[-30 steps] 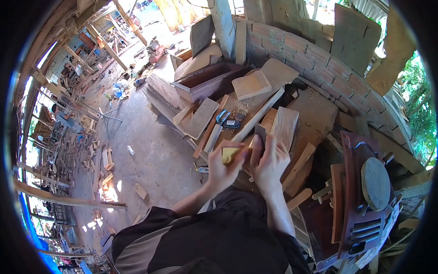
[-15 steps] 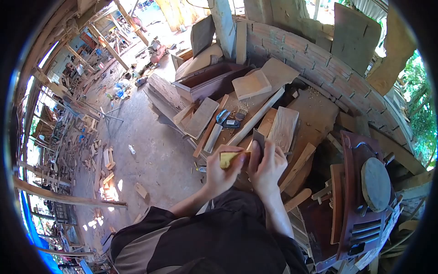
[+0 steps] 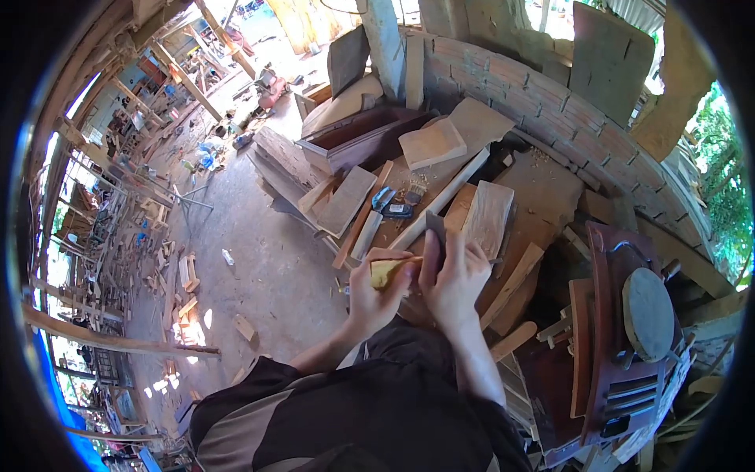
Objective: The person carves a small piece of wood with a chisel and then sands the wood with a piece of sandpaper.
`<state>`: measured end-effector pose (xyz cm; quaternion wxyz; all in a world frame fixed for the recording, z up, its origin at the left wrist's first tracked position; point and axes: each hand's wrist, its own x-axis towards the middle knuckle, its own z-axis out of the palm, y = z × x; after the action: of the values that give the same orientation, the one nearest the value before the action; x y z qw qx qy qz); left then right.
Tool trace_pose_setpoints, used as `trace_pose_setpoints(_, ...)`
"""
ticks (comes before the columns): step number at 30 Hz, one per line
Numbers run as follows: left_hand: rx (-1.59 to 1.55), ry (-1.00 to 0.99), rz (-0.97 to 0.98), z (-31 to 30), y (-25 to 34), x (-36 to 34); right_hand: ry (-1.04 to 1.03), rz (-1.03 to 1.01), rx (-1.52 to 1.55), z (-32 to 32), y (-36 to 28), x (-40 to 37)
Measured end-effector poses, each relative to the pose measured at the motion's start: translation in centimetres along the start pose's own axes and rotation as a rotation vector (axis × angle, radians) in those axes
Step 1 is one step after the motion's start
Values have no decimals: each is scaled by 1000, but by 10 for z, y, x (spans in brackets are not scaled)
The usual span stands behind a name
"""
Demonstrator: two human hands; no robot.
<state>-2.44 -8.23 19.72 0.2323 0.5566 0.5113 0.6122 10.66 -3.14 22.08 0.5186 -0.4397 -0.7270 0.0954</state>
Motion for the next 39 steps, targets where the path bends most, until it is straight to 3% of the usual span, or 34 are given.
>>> trace_pose_setpoints(2, 0, 18, 17, -1, 3, 4, -13, 9, -9, 6, -3, -11)
trace_pose_setpoints(3, -11, 94, -91, -4, 13, 13, -9, -79, 29, 15, -7, -27)
trace_pose_setpoints(5, -41, 100, -25, -5, 16, 18, 93, -204, 72, 26, -2, -28)
trace_pose_setpoints(7, -9, 37, 108, 0, 11, 8, 113, -124, 33, 10, -2, -5)
trace_pose_setpoints(10, 35, 44, 22, -5, 8, 8, 109, -71, 30, 11, -4, -8)
trace_pose_setpoints(12, 17, 154, 55, -10, 10, 22, -23, -152, 29, 19, -11, -29)
trace_pose_setpoints(14, -56, 175, -18, -18, 19, 28, 21, -193, 96, 30, -4, -40)
trace_pose_setpoints(16, 7, 154, 1, -29, 24, 26, 145, -105, 164, 32, 5, -55)
trace_pose_setpoints(18, -59, 379, 60, -40, 25, 38, 142, -54, 233, 32, 10, -64)
trace_pose_setpoints(19, -234, 388, -40, -47, 28, 42, 131, 23, 290, 28, 7, -63)
trace_pose_setpoints(21, -274, 420, -67, -58, 23, 46, 116, 135, 357, 20, -2, -54)
trace_pose_setpoints(26, -439, 501, -115, -60, 25, 48, -15, 215, 289, 20, -7, -31)
trace_pose_setpoints(28, -424, 452, -143, -60, 26, 43, -26, 88, 254, 21, -15, -17)
trace_pose_setpoints(33, -352, 411, -202, -54, 27, 36, -50, 9, 325, 27, -36, 5)
trace_pose_setpoints(39, -6, 405, -62, -52, 22, 20, -156, -181, 229, 35, -49, 28)
